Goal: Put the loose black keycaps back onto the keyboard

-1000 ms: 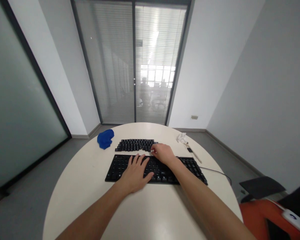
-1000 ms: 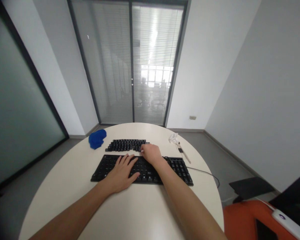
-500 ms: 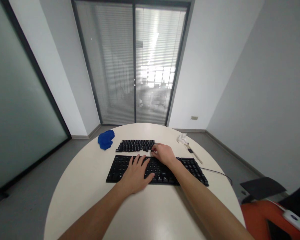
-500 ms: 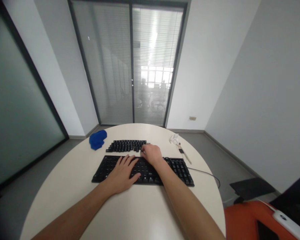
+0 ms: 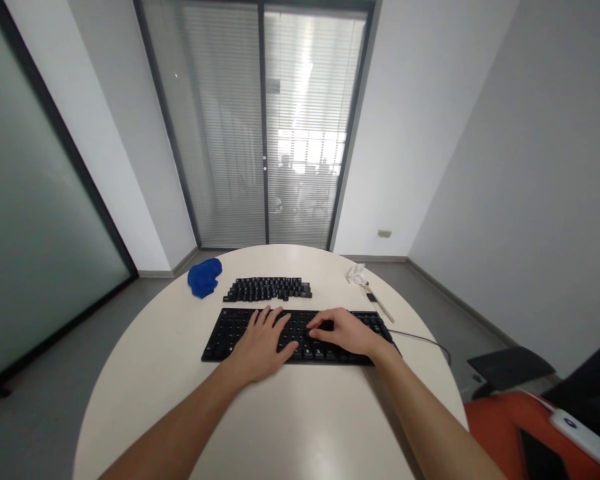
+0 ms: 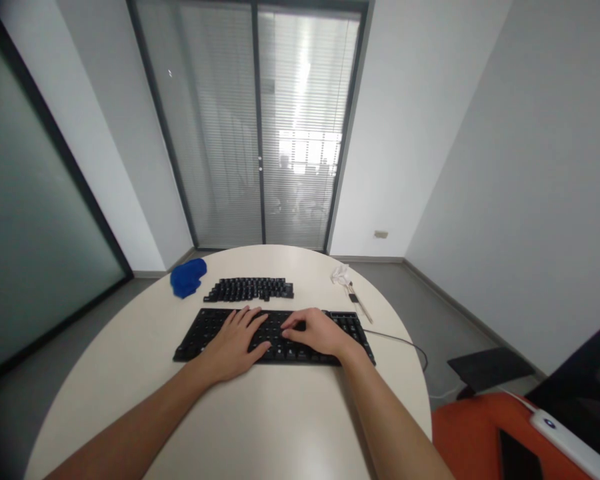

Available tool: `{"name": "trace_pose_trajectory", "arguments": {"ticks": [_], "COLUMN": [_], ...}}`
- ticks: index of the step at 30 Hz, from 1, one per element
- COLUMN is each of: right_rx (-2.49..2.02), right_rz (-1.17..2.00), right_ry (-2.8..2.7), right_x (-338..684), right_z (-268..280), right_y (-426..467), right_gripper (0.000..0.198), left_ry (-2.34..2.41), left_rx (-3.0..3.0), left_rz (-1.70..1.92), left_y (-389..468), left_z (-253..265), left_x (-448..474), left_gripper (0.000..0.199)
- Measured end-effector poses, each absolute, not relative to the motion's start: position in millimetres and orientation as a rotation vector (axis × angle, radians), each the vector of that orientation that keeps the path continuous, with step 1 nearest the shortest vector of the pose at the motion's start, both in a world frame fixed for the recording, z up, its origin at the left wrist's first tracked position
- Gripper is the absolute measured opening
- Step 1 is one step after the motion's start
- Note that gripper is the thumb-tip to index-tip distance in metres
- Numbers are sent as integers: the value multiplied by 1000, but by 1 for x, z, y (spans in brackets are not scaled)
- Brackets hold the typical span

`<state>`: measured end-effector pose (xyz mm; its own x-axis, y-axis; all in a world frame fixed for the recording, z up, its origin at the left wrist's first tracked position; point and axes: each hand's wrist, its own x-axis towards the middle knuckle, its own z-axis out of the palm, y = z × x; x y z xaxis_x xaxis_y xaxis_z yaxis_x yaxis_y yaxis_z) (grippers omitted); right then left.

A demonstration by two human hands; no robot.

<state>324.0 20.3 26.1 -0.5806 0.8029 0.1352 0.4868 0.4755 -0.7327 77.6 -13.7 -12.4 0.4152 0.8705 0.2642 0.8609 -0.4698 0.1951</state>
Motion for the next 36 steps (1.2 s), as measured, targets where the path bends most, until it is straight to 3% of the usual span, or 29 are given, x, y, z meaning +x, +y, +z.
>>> {"name": "trace_pose_trajectory", "arguments": {"ticks": [20, 36], "right_rx": [-1029, -984], "right_rz": [639, 657], "right_ry": [-2449, -2449], "right_x": [316, 317], "right_z": [26, 26], "right_y": [17, 16], "right_gripper": [18, 19], "left_ry": [1526, 1536], "left_rx": [2629, 2634], "left_rz": [540, 511], "left_y": [-13, -14], "left_z": [-10, -9], "left_x": [75, 76], "left_gripper": [57, 57]}}
